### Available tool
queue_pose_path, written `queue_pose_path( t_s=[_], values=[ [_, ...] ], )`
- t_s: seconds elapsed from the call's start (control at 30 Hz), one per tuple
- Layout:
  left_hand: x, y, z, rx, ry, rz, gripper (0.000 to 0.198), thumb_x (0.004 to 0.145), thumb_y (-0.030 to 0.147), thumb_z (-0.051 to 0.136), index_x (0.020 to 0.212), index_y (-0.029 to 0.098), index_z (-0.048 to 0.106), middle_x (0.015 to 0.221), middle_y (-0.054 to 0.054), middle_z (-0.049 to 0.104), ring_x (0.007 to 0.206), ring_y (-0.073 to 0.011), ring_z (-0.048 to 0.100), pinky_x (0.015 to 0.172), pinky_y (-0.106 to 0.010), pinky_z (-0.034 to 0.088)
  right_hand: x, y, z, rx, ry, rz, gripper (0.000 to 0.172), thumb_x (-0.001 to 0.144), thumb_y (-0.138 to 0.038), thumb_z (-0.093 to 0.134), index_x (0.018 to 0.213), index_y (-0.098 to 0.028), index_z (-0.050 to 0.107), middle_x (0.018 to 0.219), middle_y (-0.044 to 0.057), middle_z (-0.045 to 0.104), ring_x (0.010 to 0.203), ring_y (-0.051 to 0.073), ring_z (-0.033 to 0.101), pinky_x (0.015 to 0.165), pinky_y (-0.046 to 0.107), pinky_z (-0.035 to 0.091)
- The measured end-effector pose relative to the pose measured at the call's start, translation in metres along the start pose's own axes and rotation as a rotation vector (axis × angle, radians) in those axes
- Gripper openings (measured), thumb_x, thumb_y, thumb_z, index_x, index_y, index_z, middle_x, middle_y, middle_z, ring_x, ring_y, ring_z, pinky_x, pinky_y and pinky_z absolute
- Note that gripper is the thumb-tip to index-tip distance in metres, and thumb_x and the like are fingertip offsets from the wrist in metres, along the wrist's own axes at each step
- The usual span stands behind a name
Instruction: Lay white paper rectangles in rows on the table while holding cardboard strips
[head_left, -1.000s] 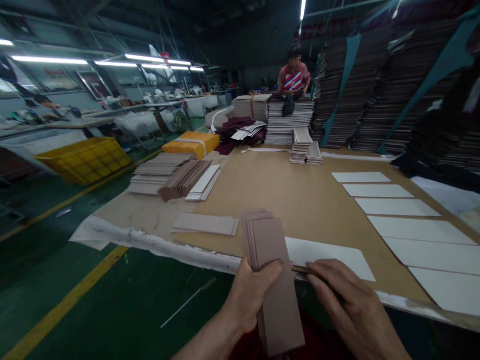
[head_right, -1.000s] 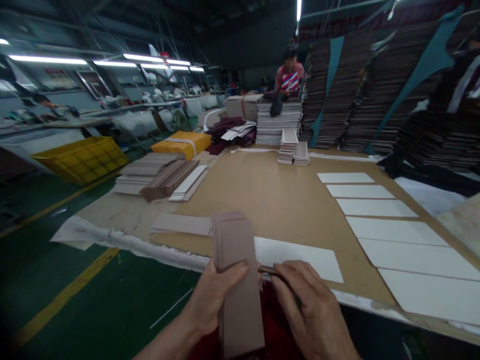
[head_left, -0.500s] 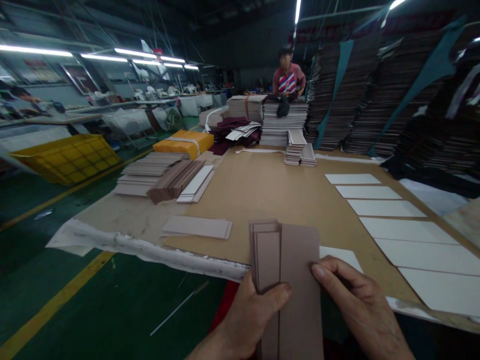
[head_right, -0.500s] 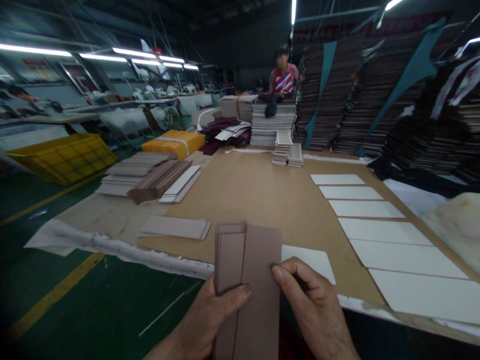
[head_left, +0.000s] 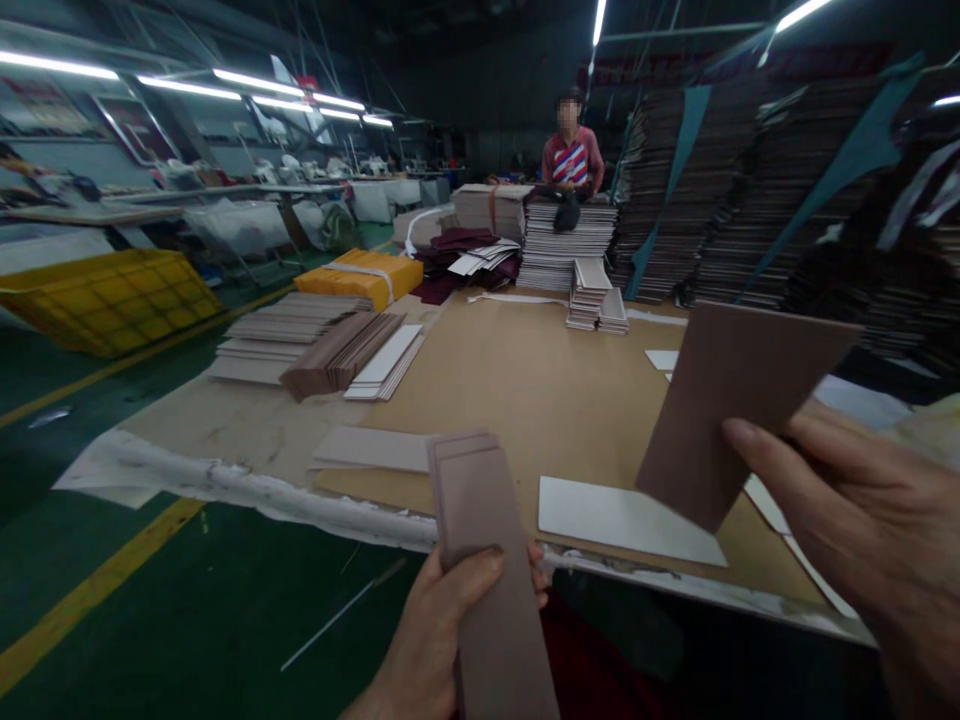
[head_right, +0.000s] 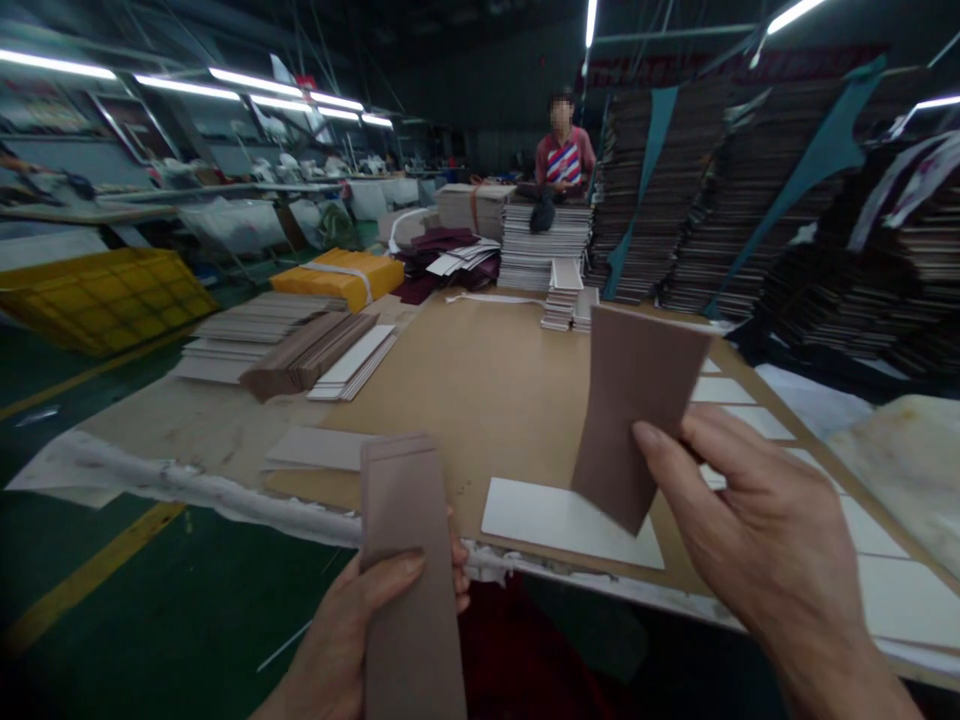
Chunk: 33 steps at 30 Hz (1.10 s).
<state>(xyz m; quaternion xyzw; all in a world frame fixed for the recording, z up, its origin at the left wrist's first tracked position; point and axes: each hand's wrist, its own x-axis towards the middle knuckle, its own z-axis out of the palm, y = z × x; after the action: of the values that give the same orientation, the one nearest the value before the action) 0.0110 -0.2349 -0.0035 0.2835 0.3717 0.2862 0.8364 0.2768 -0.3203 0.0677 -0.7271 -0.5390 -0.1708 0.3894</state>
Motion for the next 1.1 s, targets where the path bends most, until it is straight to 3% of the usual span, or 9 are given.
queue_pose_path(
  t_s=[0.07, 0.13, 0.27, 0.47, 0.63, 0.73, 0.83, 0.97, 1.1],
  values=[
    [0.000, 0.002, -0.002, -0.010, 0.041, 0.004, 0.039, 0.068, 0.035, 0.086, 0.098, 0.012, 0.076, 0.091, -0.013, 0.078, 0.079, -0.0247, 0.073, 0.076, -0.035, 0.060, 0.019, 0.007, 0.011, -0.173, -0.002, -0.289, 0.021, 0.102, -0.033, 0.053, 0.100, -0.022, 0.071, 0.090, 0.004, 0.067, 0.079, 0.020, 0.061, 0.066, 0.030, 0.043],
    [0.000, 0.001, -0.001, 0.015, 0.068, -0.003, 0.042, 0.068, 0.037, 0.087, 0.099, 0.012, 0.074, 0.087, -0.013, 0.078, 0.076, -0.0242, 0.072, 0.070, -0.033, 0.060, 0.025, 0.012, 0.035, -0.312, -0.175, -0.436, 0.023, 0.103, -0.024, 0.048, 0.107, -0.019, 0.069, 0.093, 0.008, 0.064, 0.085, 0.023, 0.058, 0.069, 0.033, 0.042],
    [0.000, -0.001, 0.004, 0.078, 0.073, 0.008, 0.042, 0.067, 0.040, 0.089, 0.094, 0.011, 0.074, 0.081, -0.013, 0.077, 0.069, -0.0217, 0.070, 0.063, -0.029, 0.057, 0.011, 0.017, 0.086, -0.447, -0.624, -0.432, 0.022, 0.099, -0.012, 0.048, 0.094, -0.018, 0.069, 0.090, 0.009, 0.061, 0.085, 0.025, 0.056, 0.072, 0.034, 0.041],
    [0.002, 0.000, 0.009, 0.140, 0.066, 0.064, 0.042, 0.068, 0.039, 0.087, 0.096, 0.013, 0.072, 0.079, -0.009, 0.076, 0.067, -0.0199, 0.068, 0.063, -0.029, 0.057, -0.003, 0.021, 0.089, -0.294, -0.749, -0.389, 0.020, 0.092, -0.011, 0.050, 0.093, -0.019, 0.069, 0.095, 0.008, 0.065, 0.086, 0.024, 0.061, 0.076, 0.035, 0.047],
    [0.011, -0.002, 0.023, 0.278, 0.044, 0.115, 0.045, 0.072, 0.037, 0.082, 0.107, 0.013, 0.070, 0.094, -0.012, 0.077, 0.077, -0.0240, 0.071, 0.071, -0.034, 0.057, -0.010, -0.013, 0.062, 0.440, -0.838, -0.009, 0.031, 0.102, -0.041, 0.047, 0.114, -0.026, 0.071, 0.109, 0.005, 0.069, 0.102, 0.024, 0.063, 0.087, 0.036, 0.049],
    [0.015, -0.004, 0.031, 0.459, -0.007, 0.183, 0.047, 0.074, 0.036, 0.080, 0.114, 0.014, 0.070, 0.107, -0.013, 0.076, 0.097, -0.0293, 0.071, 0.085, -0.038, 0.056, -0.026, -0.035, 0.061, 0.765, -0.958, 0.262, 0.035, 0.098, -0.054, 0.053, 0.097, -0.026, 0.073, 0.094, 0.002, 0.069, 0.091, 0.022, 0.063, 0.079, 0.031, 0.048],
    [0.015, -0.006, 0.034, 0.492, -0.057, 0.187, 0.046, 0.074, 0.036, 0.080, 0.113, 0.014, 0.070, 0.112, -0.013, 0.075, 0.106, -0.0320, 0.068, 0.091, -0.040, 0.054, -0.038, -0.037, 0.066, 0.837, -0.907, 0.430, 0.040, 0.091, -0.058, 0.059, 0.076, -0.022, 0.067, 0.075, 0.000, 0.062, 0.075, 0.019, 0.056, 0.070, 0.029, 0.044],
    [0.011, -0.008, 0.031, 0.238, -0.014, 0.026, 0.044, 0.076, 0.035, 0.077, 0.113, 0.014, 0.068, 0.105, -0.013, 0.077, 0.092, -0.0301, 0.072, 0.080, -0.040, 0.056, -0.042, -0.026, 0.066, 0.744, -0.767, 0.461, 0.050, 0.091, -0.061, 0.059, 0.063, -0.020, 0.054, 0.066, -0.002, 0.049, 0.066, 0.015, 0.046, 0.061, 0.027, 0.036],
    [0.007, -0.007, 0.030, 0.120, -0.037, -0.013, 0.051, 0.070, 0.032, 0.085, 0.114, 0.013, 0.068, 0.101, -0.015, 0.077, 0.086, -0.0318, 0.074, 0.073, -0.040, 0.057, -0.040, -0.029, 0.057, 0.932, -0.840, 0.535, 0.040, 0.093, -0.058, 0.062, 0.076, -0.022, 0.061, 0.071, -0.002, 0.054, 0.071, 0.016, 0.053, 0.066, 0.026, 0.044]
  ],
)
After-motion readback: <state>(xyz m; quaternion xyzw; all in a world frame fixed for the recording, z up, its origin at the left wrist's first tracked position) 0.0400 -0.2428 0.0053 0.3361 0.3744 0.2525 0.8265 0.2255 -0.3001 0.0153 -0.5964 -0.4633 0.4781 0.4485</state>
